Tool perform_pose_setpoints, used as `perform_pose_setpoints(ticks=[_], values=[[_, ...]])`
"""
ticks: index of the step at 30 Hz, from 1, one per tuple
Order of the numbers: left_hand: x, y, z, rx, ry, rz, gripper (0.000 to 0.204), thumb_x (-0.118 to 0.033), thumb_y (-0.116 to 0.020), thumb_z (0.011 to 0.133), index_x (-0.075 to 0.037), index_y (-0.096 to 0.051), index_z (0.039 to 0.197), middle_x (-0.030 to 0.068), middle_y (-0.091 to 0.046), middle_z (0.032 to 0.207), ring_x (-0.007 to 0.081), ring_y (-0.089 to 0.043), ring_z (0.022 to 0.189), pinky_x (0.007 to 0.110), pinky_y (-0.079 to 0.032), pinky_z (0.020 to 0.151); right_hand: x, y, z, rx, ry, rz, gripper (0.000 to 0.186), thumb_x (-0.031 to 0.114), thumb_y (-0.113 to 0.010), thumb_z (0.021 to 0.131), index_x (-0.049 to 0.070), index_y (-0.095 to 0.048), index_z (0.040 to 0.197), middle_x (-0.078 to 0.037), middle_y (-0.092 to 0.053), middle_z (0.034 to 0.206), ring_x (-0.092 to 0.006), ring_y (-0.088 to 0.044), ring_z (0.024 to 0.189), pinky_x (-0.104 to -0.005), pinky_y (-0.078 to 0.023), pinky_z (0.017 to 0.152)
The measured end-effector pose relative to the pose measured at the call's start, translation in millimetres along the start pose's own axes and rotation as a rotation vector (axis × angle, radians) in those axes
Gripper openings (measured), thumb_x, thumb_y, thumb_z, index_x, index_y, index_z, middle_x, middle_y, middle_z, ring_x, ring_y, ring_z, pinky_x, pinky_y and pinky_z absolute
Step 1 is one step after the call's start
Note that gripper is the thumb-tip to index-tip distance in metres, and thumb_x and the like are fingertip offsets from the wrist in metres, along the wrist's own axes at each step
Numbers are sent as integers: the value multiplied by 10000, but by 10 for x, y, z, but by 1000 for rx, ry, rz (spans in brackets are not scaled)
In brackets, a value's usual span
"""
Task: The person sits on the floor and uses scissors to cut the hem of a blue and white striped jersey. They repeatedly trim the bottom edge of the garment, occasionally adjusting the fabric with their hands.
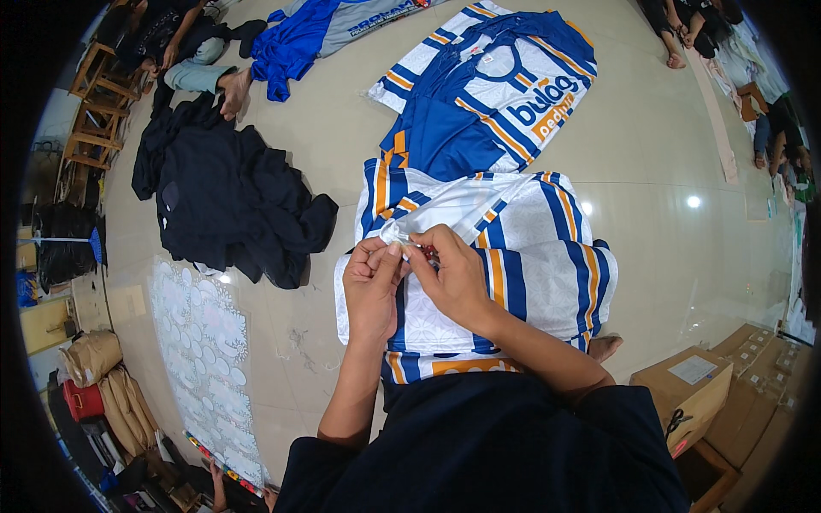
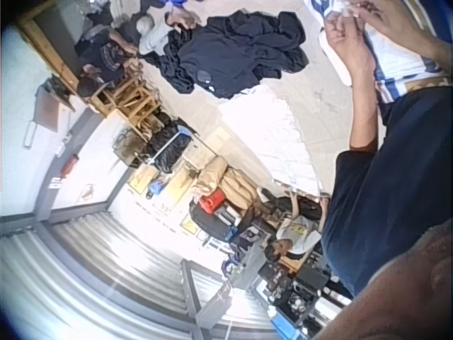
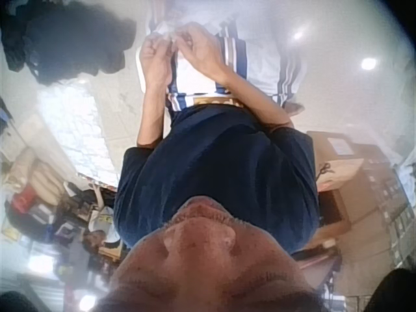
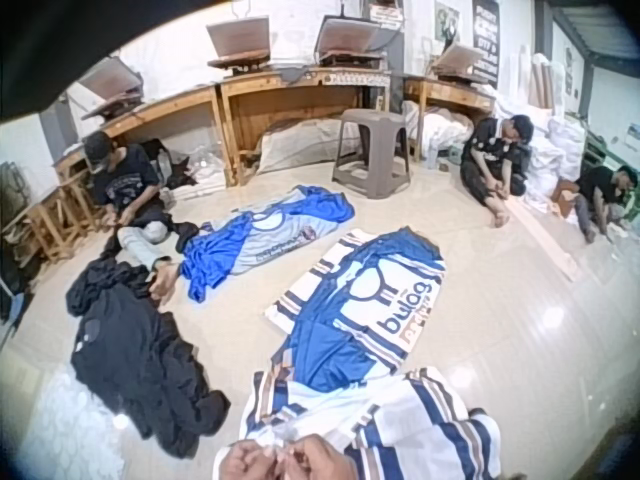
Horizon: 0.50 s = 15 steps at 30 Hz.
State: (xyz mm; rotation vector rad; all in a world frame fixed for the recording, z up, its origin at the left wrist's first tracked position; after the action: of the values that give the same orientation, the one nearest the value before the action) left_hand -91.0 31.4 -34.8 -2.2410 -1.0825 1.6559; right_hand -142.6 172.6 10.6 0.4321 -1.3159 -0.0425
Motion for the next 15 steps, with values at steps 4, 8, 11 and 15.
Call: perform_pose_setpoints(ticks=[4, 8, 11, 15], values=[[-25, -23, -22, 0, -5, 15, 96, -80, -690, 1054, -54, -640, 1131, 52, -759, 1026, 93, -706, 908, 259, -582, 858, 17, 9, 8, 7, 7, -20, 184, 148, -738, 996, 10, -625, 1041, -178, -716, 968, -325, -759, 801, -381, -580, 664], [-24, -9, -9, 27, -3, 5, 91, -81, -690, 1054, -53, -642, 1125, 52, -760, 1028, 94, -706, 910, 261, -581, 861, 36, 11, 1, 8, 4, -6, 173, 144, -736, 996, 12, -630, 1032, -172, -716, 959, -322, -757, 799, -378, -578, 662], [-37, -27, -10, 11, 2, 27, 101, -90, -689, 1054, -75, -631, 1134, 54, -771, 1019, 99, -720, 904, 253, -580, 840, 20, 11, -2, 0, 19, -7, 165, 138, -735, 994, 14, -631, 1028, -169, -716, 956, -322, -753, 789, -378, -572, 653], [-33, -23, -24, 9, 5, 36, 116, -97, -692, 1053, -71, -637, 1152, 52, -772, 1028, 100, -720, 910, 259, -580, 851, 7, 4, -10, 6, 21, -12, 154, 128, -734, 991, 18, -632, 1023, -168, -715, 938, -324, -748, 783, -379, -563, 641]])
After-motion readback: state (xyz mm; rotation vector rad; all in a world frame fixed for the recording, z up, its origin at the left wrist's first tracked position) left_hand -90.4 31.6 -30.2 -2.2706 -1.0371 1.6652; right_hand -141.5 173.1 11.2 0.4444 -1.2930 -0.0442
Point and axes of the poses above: each hand's wrist, its own z-axis towards the middle knuckle, its own y-axis out of the back of the hand, x = y × z, the point moved 7 cm from there along z, towards the middle knuckle
